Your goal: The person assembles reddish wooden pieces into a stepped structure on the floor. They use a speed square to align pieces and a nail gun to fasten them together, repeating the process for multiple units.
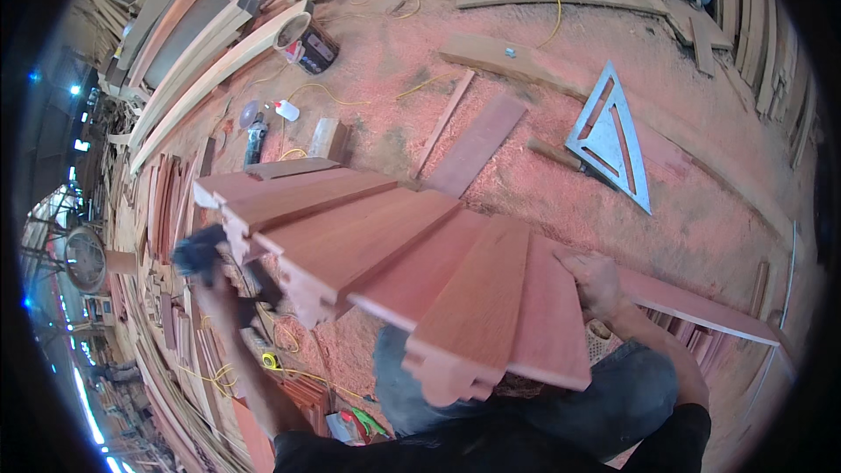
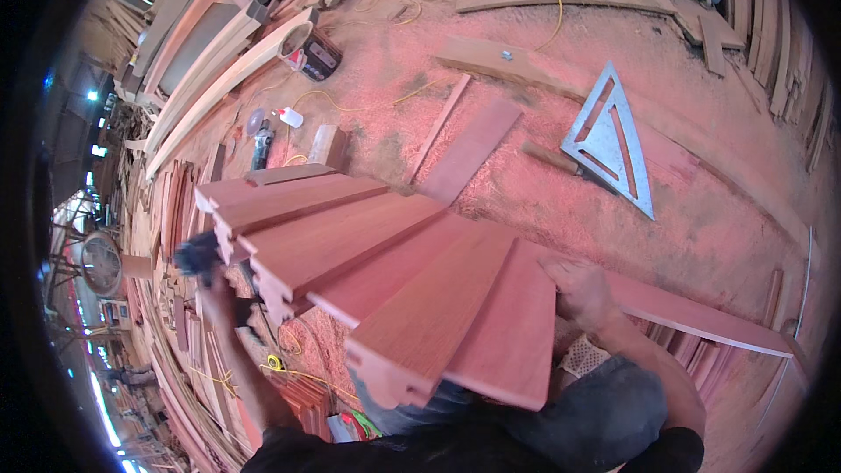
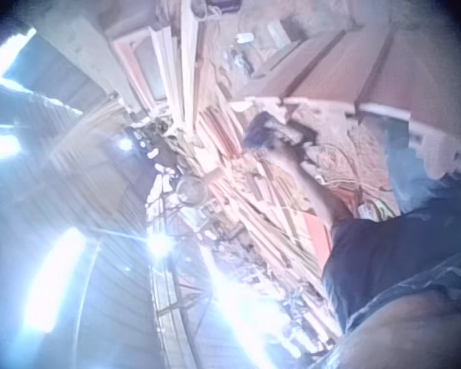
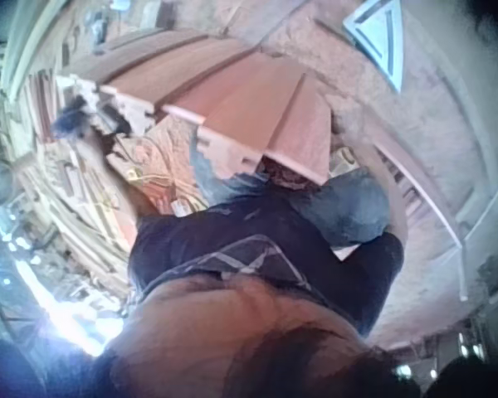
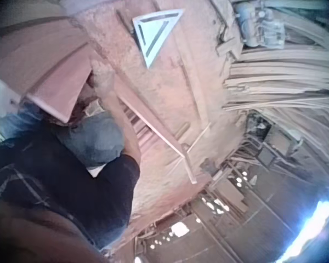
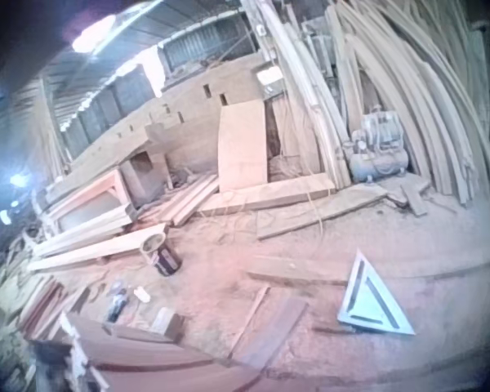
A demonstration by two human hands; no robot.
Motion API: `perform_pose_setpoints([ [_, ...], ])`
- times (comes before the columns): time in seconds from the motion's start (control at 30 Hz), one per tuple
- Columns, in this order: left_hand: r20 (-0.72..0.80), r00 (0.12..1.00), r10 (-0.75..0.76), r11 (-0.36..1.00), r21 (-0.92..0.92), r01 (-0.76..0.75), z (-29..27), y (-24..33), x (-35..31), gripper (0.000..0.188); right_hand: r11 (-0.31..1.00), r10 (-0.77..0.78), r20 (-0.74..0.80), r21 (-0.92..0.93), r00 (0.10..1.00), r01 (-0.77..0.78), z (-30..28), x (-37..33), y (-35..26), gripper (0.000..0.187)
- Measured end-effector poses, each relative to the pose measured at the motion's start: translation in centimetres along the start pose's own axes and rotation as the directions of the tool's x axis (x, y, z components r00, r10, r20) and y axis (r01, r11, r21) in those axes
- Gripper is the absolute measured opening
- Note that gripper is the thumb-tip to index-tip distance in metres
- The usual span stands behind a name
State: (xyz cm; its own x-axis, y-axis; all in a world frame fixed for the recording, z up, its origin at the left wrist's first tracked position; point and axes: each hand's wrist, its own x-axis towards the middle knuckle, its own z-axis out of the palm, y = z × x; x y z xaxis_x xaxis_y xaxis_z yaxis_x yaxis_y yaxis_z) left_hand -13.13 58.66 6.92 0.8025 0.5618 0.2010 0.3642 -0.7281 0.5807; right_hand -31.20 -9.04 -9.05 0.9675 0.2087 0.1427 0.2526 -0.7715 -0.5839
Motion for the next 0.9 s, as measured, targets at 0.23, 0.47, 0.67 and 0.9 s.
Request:
perform_pose_setpoints([
  [0.23, -0.151, 0.773, 0.616, 0.719, 0.51, -0.473, -14.5, 23.7, -0.1, 0.043, 1.0, 0.031, 0.019, 0.003, 0.999, -0.031, 0.4, -0.4, 0.0, 0.047],
  [0.47, 0.299, 0.471, 0.83, 0.471, 0.077, -0.879, -4.1, 45.9, -6.4, 0.045, 0.999, 0.036, 0.023, 0.001, 0.999, -0.036, 0.3, -0.6, -0.3, 0.053],
  [0.67, 0.95, -0.196, 0.244, 0.454, -0.291, -0.842, 19.6, 55.0, -17.0, 0.052, 0.997, 0.062, 0.065, -0.039, 0.996, -0.06, 0.3, -0.4, -0.7, 0.056],
  [0.9, 0.827, -0.508, -0.242, 0.664, -0.241, -0.708, 34.5, 50.0, -23.7, 0.052, 0.997, 0.071, 0.04, -0.004, 0.997, -0.071, 0.0, 0.2, -0.6, 0.048],
])
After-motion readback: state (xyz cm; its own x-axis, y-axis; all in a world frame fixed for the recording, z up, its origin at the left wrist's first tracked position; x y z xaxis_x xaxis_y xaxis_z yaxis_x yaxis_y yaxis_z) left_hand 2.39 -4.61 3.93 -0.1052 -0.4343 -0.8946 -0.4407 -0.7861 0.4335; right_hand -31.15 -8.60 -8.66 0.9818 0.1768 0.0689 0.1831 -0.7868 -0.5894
